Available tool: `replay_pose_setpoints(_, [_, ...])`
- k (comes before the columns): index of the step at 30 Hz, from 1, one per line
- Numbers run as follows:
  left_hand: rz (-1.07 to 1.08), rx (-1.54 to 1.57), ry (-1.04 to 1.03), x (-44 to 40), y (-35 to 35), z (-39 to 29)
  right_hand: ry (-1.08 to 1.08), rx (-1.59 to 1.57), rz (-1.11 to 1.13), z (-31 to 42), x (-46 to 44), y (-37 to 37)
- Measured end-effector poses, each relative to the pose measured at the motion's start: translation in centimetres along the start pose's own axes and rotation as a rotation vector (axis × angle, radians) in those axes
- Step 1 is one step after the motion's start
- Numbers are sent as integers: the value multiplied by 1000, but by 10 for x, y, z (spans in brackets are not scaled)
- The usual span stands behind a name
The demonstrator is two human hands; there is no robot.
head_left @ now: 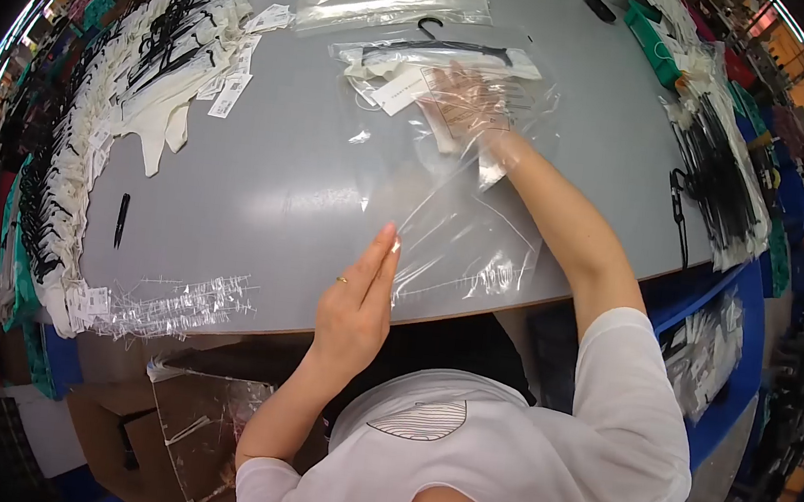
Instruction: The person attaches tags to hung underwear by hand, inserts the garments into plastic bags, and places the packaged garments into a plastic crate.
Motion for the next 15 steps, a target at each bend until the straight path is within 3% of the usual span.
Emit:
replay_pose_setpoints(2, [0, -41, -7, 0, 7, 8, 95, -105, 239, 10, 55, 43])
replay_pose_setpoints(5, [43, -106, -11, 5, 19, 22, 205, -98, 279, 5, 157, 108])
replay_pose_setpoints(8, [168, -158, -40, 11, 27, 44, 185, -185, 417, -25, 227, 159])
replay_pose_setpoints(10, [255, -139, -10, 1, 37, 42, 105, -321, 499, -44, 242, 187])
replay_pose_setpoints(11, [395, -119, 202, -7, 40, 48, -17, -297, 689, -59, 252, 192])
replay_pose_setpoints(13, [376, -114, 412, -21, 39, 54, -248, -373, 829, -78, 258, 194])
replay_pose_setpoints(15, [152, -60, 374, -55, 29, 43, -355, -476, 784, -93, 246, 179])
Point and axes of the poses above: each hand's wrist, its own x-axis away from the middle knuckle, its own y-axis out of the back of the hand, z = x × y, the point moved 7 cm from there along -x, towards the middle knuckle, and after that the axes turned 11 degrees about -z, right-handed, at the moved point
